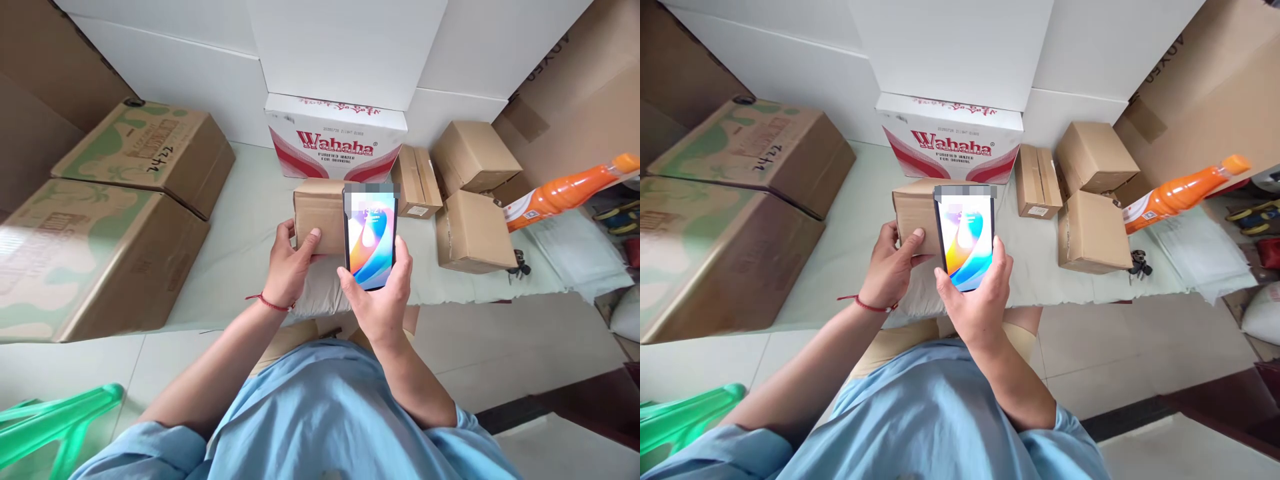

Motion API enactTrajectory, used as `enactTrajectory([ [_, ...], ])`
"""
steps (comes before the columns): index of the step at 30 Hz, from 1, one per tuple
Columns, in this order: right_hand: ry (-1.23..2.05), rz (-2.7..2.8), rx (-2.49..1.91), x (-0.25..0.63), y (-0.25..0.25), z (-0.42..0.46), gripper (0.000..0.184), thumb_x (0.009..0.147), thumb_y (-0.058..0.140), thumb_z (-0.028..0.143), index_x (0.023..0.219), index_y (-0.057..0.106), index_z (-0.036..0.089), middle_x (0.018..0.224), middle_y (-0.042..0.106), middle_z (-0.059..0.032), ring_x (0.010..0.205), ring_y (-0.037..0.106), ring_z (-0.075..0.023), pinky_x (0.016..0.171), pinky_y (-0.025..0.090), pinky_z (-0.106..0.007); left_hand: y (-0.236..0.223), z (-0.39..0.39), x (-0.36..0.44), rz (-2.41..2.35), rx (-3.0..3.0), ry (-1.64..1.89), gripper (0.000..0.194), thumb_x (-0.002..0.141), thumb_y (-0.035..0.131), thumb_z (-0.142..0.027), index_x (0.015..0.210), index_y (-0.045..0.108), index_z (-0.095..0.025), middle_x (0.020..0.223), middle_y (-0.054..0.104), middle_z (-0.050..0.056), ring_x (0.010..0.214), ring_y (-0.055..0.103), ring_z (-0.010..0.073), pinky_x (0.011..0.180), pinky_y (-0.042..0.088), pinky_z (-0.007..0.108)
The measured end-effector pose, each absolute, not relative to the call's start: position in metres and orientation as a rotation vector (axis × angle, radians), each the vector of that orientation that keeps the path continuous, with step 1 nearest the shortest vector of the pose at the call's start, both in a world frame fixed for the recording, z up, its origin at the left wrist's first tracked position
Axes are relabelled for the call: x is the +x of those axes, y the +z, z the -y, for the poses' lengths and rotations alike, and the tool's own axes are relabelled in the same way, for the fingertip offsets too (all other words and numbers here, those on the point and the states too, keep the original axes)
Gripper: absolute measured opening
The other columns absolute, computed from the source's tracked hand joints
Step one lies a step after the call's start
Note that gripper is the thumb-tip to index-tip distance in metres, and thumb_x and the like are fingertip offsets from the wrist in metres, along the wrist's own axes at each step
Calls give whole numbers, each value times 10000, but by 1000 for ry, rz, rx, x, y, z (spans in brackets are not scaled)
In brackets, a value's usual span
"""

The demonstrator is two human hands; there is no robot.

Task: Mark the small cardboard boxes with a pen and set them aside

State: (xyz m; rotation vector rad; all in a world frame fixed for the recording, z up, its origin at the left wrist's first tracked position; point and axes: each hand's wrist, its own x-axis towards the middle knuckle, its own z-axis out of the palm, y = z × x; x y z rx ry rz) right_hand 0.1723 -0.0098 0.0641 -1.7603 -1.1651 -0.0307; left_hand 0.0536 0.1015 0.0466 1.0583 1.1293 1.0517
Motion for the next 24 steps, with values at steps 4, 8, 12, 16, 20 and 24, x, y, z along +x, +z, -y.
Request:
enactTrajectory([
  [4, -82, 1172, -1754, 180, 61, 15, 895, 903, 777, 559, 1608, 343, 217, 1409, 585, -215, 1289, 633, -371, 1085, 566, -565, 47, -101, 51, -1139, 1065, 1042, 589, 842, 794, -556, 1272, 553, -233, 1510, 562, 123, 1318, 638, 303, 806, 692, 345],
  [8, -121, 1085, -1914, 218, 42, 32, 929, 849, 792, 591, 1591, 392, 198, 1380, 612, -210, 1293, 638, -386, 1086, 546, -548, 45, -100, 43, -1112, 1061, 1008, 601, 837, 792, -549, 1294, 550, -243, 1527, 548, 121, 1237, 659, 266, 814, 669, 330],
  [12, -9, 930, -2327, 272, 16, 54, 940, 762, 808, 574, 1551, 473, 188, 1311, 640, -199, 1189, 674, -409, 982, 563, -530, 38, -94, 31, -1050, 963, 955, 563, 748, 800, -420, 1237, 572, -261, 1462, 568, 79, 1181, 647, 236, 762, 635, 274],
  [16, 240, 921, -2641, 303, -4, 68, 928, 765, 790, 561, 1558, 493, 182, 1281, 640, -203, 1083, 709, -408, 894, 564, -501, 29, -91, 17, -988, 737, 904, 442, 673, 693, -327, 1100, 597, -267, 1266, 634, 33, 1076, 655, 226, 748, 662, 331],
  [20, 349, 1005, -2680, 310, -21, 69, 932, 812, 753, 590, 1590, 455, 171, 1284, 625, -202, 1067, 711, -385, 876, 564, -471, 24, -92, 5, -1044, 659, 807, 456, 862, 621, -625, 1141, 604, -265, 1180, 683, 86, 988, 714, 256, 787, 682, 420],
  [24, 183, 1182, -2560, 309, -27, 65, 867, 845, 767, 569, 1545, 499, 132, 1390, 585, -271, 1291, 579, -455, 1031, 518, -591, 23, -94, -1, -1131, 693, 731, 771, 817, 658, -863, 1325, 586, -288, 1335, 673, 138, 1088, 728, 302, 775, 693, 450],
])
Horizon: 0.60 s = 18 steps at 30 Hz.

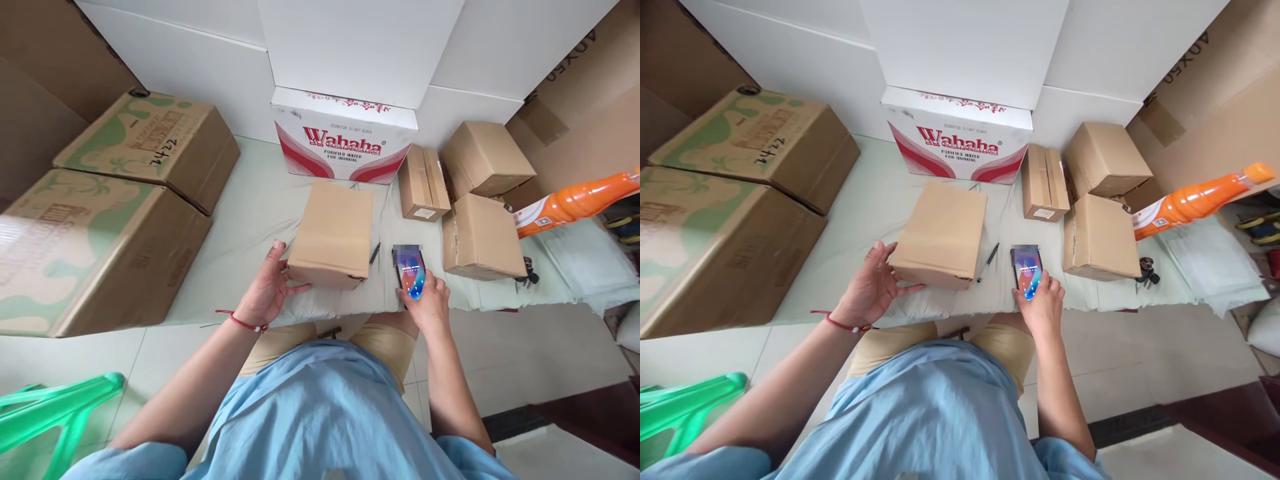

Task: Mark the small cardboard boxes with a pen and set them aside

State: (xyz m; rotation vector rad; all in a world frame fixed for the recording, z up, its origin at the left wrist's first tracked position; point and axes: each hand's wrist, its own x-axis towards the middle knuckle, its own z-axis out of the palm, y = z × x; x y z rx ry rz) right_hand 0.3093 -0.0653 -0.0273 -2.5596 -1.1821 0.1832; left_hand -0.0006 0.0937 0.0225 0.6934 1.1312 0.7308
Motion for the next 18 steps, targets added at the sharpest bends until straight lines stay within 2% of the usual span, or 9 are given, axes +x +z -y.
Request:
enactTrajectory([
  [2, 62, 1273, -2395, 303, -23, 64, 768, 893, 738, 581, 1503, 550, 153, 1518, 516, -289, 1420, 473, -472, 1110, 466, -663, 22, -95, -1, -1178, 734, 701, 859, 768, 797, -773, 1450, 523, -329, 1419, 640, 139, 1142, 711, 306, 758, 695, 435],
  [3, 72, 1293, -2294, 298, -19, 63, 723, 926, 709, 595, 1495, 562, 173, 1543, 510, -274, 1434, 475, -451, 1123, 469, -664, 22, -95, -1, -1198, 762, 678, 900, 758, 842, -711, 1499, 487, -344, 1434, 631, 138, 1154, 707, 300, 757, 692, 417],
  [5, 283, 1276, -2086, 284, -10, 62, 661, 986, 643, 622, 1493, 565, 205, 1456, 602, -229, 1322, 604, -369, 1062, 557, -588, 21, -95, 1, -1228, 804, 627, 913, 768, 864, -615, 1535, 458, -330, 1406, 642, 137, 1141, 714, 280, 753, 681, 378],
  [7, 591, 1178, -1901, 269, -2, 61, 644, 1007, 618, 646, 1480, 567, 212, 1301, 690, -178, 1116, 711, -283, 899, 644, -460, 22, -93, 3, -1243, 807, 615, 849, 793, 832, -563, 1511, 477, -280, 1344, 668, 129, 1111, 726, 266, 749, 672, 360],
  [9, 733, 1040, -1796, 255, 1, 61, 676, 979, 664, 665, 1464, 568, 205, 1236, 707, -154, 999, 729, -239, 769, 654, -375, 23, -88, 4, -1225, 773, 648, 778, 800, 797, -542, 1459, 509, -246, 1321, 683, 125, 1118, 729, 280, 760, 676, 384],
  [11, 714, 927, -1758, 245, 0, 63, 735, 932, 738, 660, 1474, 552, 200, 1236, 696, -147, 982, 719, -227, 734, 646, -347, 24, -82, 4, -1157, 731, 720, 720, 803, 766, -565, 1403, 542, -235, 1358, 683, 127, 1171, 715, 309, 796, 682, 428],
  [13, 754, 865, -1708, 237, -5, 66, 786, 910, 778, 643, 1509, 519, 206, 1208, 702, -131, 984, 713, -226, 726, 642, -341, 25, -76, 4, -1090, 711, 808, 687, 801, 748, -598, 1353, 566, -232, 1401, 679, 129, 1233, 692, 332, 834, 678, 449],
  [15, 928, 830, -1591, 227, -11, 68, 838, 896, 794, 647, 1549, 479, 227, 1212, 717, -129, 1035, 720, -241, 751, 654, -357, 25, -70, 8, -1070, 719, 896, 697, 786, 757, -597, 1346, 559, -231, 1392, 692, 129, 1272, 677, 341, 866, 662, 440],
  [18, 1176, 723, -1345, 209, -17, 64, 951, 805, 858, 701, 1562, 466, 279, 1373, 700, -153, 1252, 698, -289, 935, 667, -460, 24, -62, 25, -1058, 782, 973, 742, 787, 744, -590, 1392, 514, -228, 1330, 722, 134, 1280, 681, 350, 924, 629, 453],
])
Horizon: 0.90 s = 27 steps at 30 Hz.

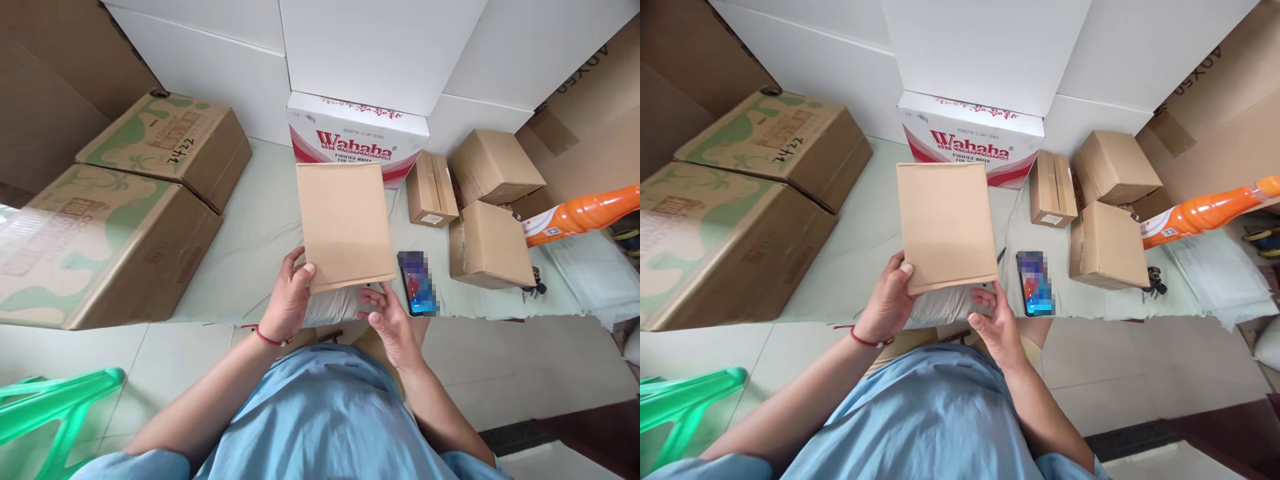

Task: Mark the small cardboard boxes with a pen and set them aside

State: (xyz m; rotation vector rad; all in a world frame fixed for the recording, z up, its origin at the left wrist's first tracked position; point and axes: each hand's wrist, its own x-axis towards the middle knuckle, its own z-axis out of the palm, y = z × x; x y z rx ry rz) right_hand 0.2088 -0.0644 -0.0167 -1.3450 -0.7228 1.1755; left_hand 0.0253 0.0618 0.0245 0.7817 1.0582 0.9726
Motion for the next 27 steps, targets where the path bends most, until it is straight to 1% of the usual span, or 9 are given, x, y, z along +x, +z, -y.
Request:
enactTrajectory([
  [2, 1214, 627, -1219, 198, -14, 58, 978, 733, 895, 733, 1529, 515, 309, 1472, 665, -151, 1388, 639, -320, 1052, 628, -533, 25, -56, 42, -1026, 843, 980, 781, 800, 734, -597, 1431, 482, -212, 1307, 726, 146, 1272, 686, 350, 978, 603, 472],
  [4, 1161, 524, -1127, 193, -6, 50, 932, 709, 903, 741, 1481, 579, 332, 1494, 667, -128, 1402, 633, -329, 1075, 614, -560, 26, -49, 59, -972, 923, 964, 817, 807, 754, -587, 1460, 460, -192, 1313, 714, 166, 1274, 680, 345, 1010, 584, 474],
  [9, 987, 228, -919, 204, 15, 39, 727, 748, 912, 655, 1372, 697, 351, 1429, 744, -43, 1278, 706, -264, 1041, 626, -456, 34, -40, 87, -838, 1113, 931, 855, 808, 791, -515, 1510, 414, -205, 1379, 643, 178, 1310, 630, 332, 946, 609, 420],
  [12, 998, 121, -852, 219, 22, 38, 645, 760, 934, 507, 1346, 722, 339, 1372, 784, -27, 1252, 727, -250, 1008, 635, -436, 37, -45, 99, -836, 1220, 876, 851, 809, 780, -465, 1530, 401, -221, 1450, 591, 182, 1352, 592, 340, 894, 621, 393],
  [14, 987, 78, -838, 230, 24, 37, 564, 799, 891, 404, 1336, 731, 334, 1337, 803, -19, 1219, 749, -242, 968, 649, -429, 39, -50, 107, -845, 1302, 843, 880, 791, 801, -448, 1538, 396, -218, 1515, 550, 201, 1395, 561, 367, 921, 624, 430],
  [16, 946, 58, -829, 239, 26, 35, 503, 833, 837, 359, 1325, 741, 321, 1321, 811, -20, 1199, 763, -233, 961, 653, -416, 40, -55, 116, -847, 1375, 848, 914, 761, 835, -424, 1533, 398, -207, 1542, 534, 215, 1435, 531, 390, 1019, 601, 503],
  [19, 921, 71, -824, 248, 30, 28, 473, 860, 804, 334, 1328, 742, 311, 1322, 812, -21, 1240, 754, -229, 1071, 616, -441, 44, -59, 132, -860, 1448, 927, 928, 723, 856, -391, 1506, 403, -185, 1515, 544, 216, 1459, 505, 402, 1156, 512, 590],
  [24, 916, 60, -773, 253, 29, 17, 426, 899, 811, 431, 1288, 762, 264, 1338, 802, -43, 1332, 711, -242, 1229, 513, -481, 47, -62, 158, -959, 1480, 953, 992, 647, 876, -366, 1481, 396, -121, 1458, 544, 246, 1416, 519, 428, 1187, 462, 621],
  [27, 933, 37, -715, 254, 21, 15, 496, 905, 803, 545, 1298, 756, 245, 1362, 787, -58, 1390, 674, -243, 1265, 480, -472, 45, -62, 169, -1013, 1457, 913, 994, 633, 880, -350, 1471, 405, -101, 1438, 551, 253, 1440, 496, 446, 1191, 458, 611],
])
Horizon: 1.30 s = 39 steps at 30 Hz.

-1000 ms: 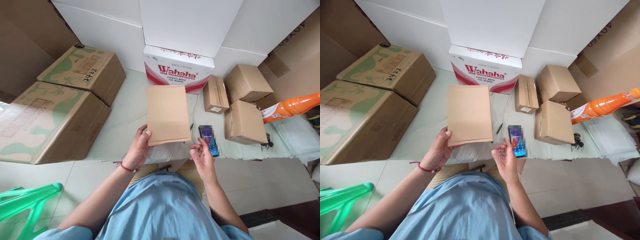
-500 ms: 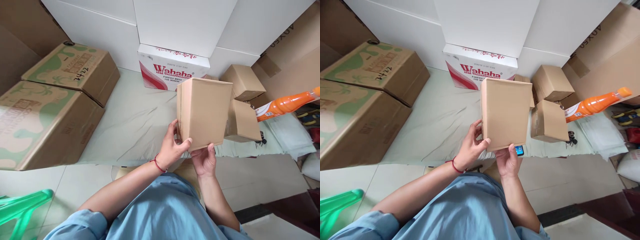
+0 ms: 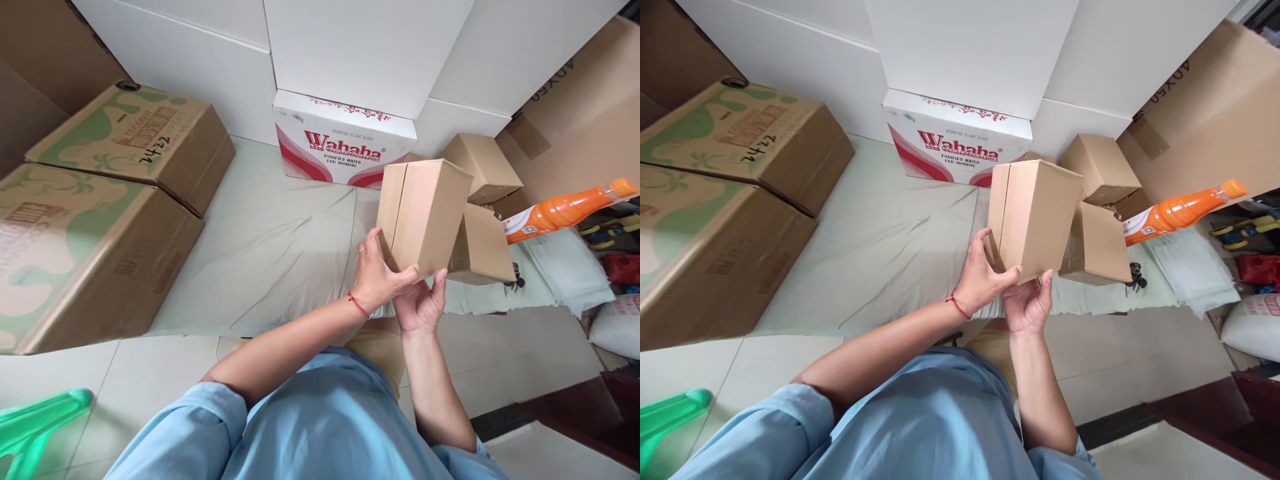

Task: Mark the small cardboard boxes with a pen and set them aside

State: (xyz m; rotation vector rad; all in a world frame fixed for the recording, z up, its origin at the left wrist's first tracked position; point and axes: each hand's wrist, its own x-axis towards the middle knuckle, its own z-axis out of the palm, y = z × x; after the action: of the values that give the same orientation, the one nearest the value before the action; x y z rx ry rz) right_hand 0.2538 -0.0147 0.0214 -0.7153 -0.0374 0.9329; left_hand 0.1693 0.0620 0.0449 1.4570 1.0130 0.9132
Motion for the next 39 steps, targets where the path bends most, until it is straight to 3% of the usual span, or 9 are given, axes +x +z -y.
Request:
enactTrajectory([
  [3, 953, 35, -673, 253, 13, 13, 556, 892, 800, 601, 1317, 744, 248, 1381, 774, -64, 1442, 634, -245, 1286, 458, -481, 42, -62, 177, -1040, 1424, 865, 981, 645, 875, -336, 1472, 415, -80, 1446, 549, 268, 1473, 474, 451, 1203, 452, 599],
  [7, 907, 61, -712, 256, 12, 8, 454, 887, 806, 461, 1280, 747, 240, 1366, 775, -52, 1438, 630, -221, 1304, 436, -443, 39, -63, 183, -1012, 1396, 850, 977, 665, 876, -323, 1493, 418, -82, 1467, 550, 269, 1465, 502, 439, 1234, 433, 597],
  [10, 849, 91, -790, 270, 25, -2, 437, 886, 758, 399, 1299, 712, 263, 1362, 761, -50, 1391, 658, -258, 1261, 481, -557, 34, -63, 179, -919, 1388, 839, 970, 726, 851, -320, 1549, 382, -111, 1536, 516, 265, 1472, 518, 417, 1243, 442, 596],
  [12, 792, 51, -866, 286, 38, -12, 493, 885, 740, 481, 1335, 664, 294, 1363, 735, -66, 1344, 682, -297, 1165, 548, -649, 29, -62, 169, -892, 1363, 798, 922, 792, 816, -351, 1571, 371, -137, 1590, 464, 268, 1478, 524, 415, 1173, 525, 580],
  [15, 671, -56, -1003, 315, 59, -33, 612, 856, 746, 611, 1377, 604, 323, 1355, 676, -93, 1310, 691, -296, 1053, 624, -629, 17, -59, 145, -932, 1307, 786, 756, 878, 749, -411, 1524, 425, -192, 1609, 428, 249, 1469, 546, 405, 935, 668, 483],
  [21, 651, -88, -1217, 349, 81, -83, 633, 833, 753, 642, 1353, 610, 309, 1401, 629, -111, 1385, 619, -311, 1065, 563, -693, -8, -60, 73, -1123, 1343, 927, 443, 913, 689, -424, 1279, 545, -220, 1439, 555, 177, 1366, 642, 345, 759, 695, 380],
  [29, 526, -154, -1265, 369, 90, -96, 625, 910, 641, 658, 1371, 564, 244, 1476, 588, -155, 1409, 594, -331, 959, 543, -693, -21, -62, -25, -1354, 1260, 976, 437, 882, 721, -512, 1166, 583, -209, 1292, 646, 123, 1315, 667, 319, 845, 716, 421],
  [36, 569, -141, -1236, 376, 78, -119, 849, 845, 690, 809, 1477, 508, 271, 1546, 512, -196, 1447, 564, -400, 905, 587, -798, -32, -55, -45, -1455, 1228, 985, 464, 853, 712, -564, 1114, 603, -197, 1228, 665, 128, 1245, 674, 307, 846, 712, 413],
  [39, 618, -140, -1193, 386, 66, -123, 909, 821, 752, 772, 1496, 487, 224, 1524, 492, -236, 1420, 584, -390, 873, 648, -722, -37, -54, -44, -1439, 1235, 990, 464, 858, 713, -568, 1120, 619, -196, 1240, 644, 127, 1259, 654, 301, 850, 711, 401],
])
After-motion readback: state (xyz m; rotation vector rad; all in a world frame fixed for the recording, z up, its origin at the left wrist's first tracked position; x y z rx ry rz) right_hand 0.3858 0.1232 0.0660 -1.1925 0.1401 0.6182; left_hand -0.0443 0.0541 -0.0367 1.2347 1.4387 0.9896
